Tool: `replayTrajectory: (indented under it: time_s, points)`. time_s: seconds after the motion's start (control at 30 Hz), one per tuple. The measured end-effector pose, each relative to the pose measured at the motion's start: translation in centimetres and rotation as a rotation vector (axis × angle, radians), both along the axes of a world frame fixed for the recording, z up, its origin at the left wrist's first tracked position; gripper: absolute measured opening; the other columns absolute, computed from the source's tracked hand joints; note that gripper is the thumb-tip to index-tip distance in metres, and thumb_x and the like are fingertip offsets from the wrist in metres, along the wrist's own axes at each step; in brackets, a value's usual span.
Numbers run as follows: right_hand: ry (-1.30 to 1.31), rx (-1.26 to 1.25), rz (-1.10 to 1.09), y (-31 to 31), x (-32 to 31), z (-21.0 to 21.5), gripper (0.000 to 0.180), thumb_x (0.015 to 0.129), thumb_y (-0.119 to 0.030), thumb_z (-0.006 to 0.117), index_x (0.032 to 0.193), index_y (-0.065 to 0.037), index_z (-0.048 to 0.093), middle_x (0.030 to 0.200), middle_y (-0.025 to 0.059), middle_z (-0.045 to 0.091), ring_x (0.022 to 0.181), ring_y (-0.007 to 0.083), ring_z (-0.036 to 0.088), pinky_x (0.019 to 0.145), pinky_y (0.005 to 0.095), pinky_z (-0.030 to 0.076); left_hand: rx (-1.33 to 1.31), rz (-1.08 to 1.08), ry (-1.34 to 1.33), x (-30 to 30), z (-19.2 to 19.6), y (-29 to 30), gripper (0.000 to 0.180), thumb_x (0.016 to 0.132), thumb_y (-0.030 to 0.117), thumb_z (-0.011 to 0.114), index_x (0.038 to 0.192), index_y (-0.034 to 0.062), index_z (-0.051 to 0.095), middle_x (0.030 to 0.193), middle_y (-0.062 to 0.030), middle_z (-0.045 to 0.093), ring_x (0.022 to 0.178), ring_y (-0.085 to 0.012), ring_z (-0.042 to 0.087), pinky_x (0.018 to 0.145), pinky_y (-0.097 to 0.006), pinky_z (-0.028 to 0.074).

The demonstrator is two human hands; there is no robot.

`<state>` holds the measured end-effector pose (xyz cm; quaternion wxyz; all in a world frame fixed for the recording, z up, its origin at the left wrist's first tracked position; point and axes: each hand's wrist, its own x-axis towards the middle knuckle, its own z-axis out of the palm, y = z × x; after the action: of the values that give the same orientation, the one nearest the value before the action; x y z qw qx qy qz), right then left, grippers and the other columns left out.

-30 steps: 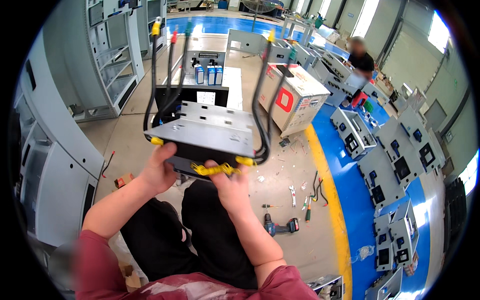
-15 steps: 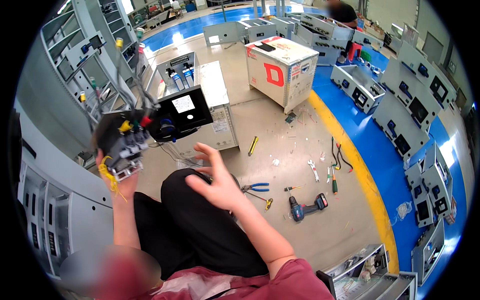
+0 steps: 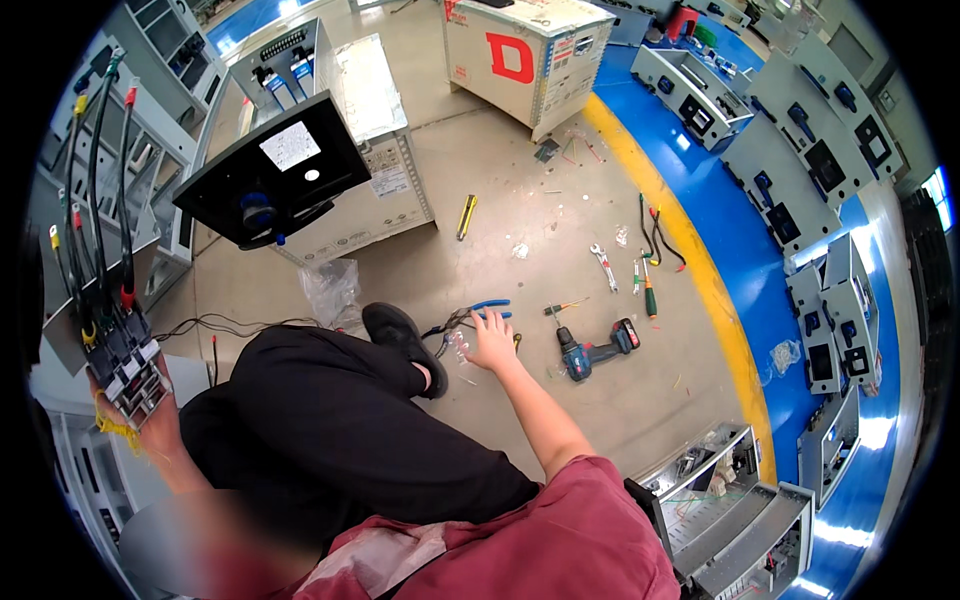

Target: The person sits on the floor and uses a screwdriver to connect multiple colored wires to a metal electrical component. They then lift the component and place it into a larger metal enclosure.

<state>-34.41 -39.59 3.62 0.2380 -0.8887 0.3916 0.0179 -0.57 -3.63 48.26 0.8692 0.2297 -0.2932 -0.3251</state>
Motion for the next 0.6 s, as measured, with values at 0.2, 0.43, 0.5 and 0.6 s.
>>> replayTrajectory:
  time_s: [0.2, 0.43, 0.5, 0.6]
  points:
    - [0.122, -0.128, 0.328, 0.5, 7.3, -1.9, 0.107, 0.068, -0.048, 0.087, 0.160, -0.023, 0.036, 0.166, 0.0177, 0.028, 0.154, 0.0408, 0.025, 0.121, 0.0636, 0.026, 0.021, -0.047, -0.058, -0.2, 0.2, -1.3, 0.051, 0.100, 0.044, 0.065, 0.146, 0.0228, 0.059, 0.155, -0.0101, 0.053, 0.147, -0.0328, 0.045, 0.127, -0.060, 0.027]
    - [0.076, -0.313, 0.487, -3.9, 7.7, -6.0, 0.032, 0.084, -0.027, 0.074, 0.115, -0.019, 0.069, 0.118, 0.0048, 0.063, 0.125, 0.0249, 0.055, 0.110, 0.0494, 0.038, 0.041, 0.121, -0.003, 5.0, -1.7, 3.2, 0.071, 0.099, 0.040, 0.067, 0.157, 0.0076, 0.042, 0.162, -0.0187, 0.041, 0.151, -0.0409, 0.035, 0.129, -0.056, 0.022]
    - [0.112, -0.292, 0.455, -5.9, 7.9, -6.1, 0.029, 0.084, -0.027, 0.074, 0.111, -0.018, 0.068, 0.117, 0.0048, 0.064, 0.122, 0.0248, 0.056, 0.103, 0.0469, 0.043, 0.020, 0.113, 0.024, 5.4, -1.4, 3.4, 0.072, 0.099, 0.035, 0.066, 0.157, 0.0031, 0.039, 0.162, -0.0223, 0.037, 0.152, -0.0429, 0.032, 0.130, -0.056, 0.019]
    - [0.213, -0.207, 0.191, -10.3, 6.8, -5.8, 0.037, 0.085, -0.029, 0.076, 0.117, -0.014, 0.064, 0.121, 0.0064, 0.062, 0.124, 0.0287, 0.054, 0.101, 0.0468, 0.045, -0.018, 0.065, 0.054, 6.2, -2.0, 3.2, 0.072, 0.100, 0.031, 0.064, 0.158, -0.0001, 0.035, 0.164, -0.0253, 0.034, 0.153, -0.0447, 0.028, 0.131, -0.056, 0.016]
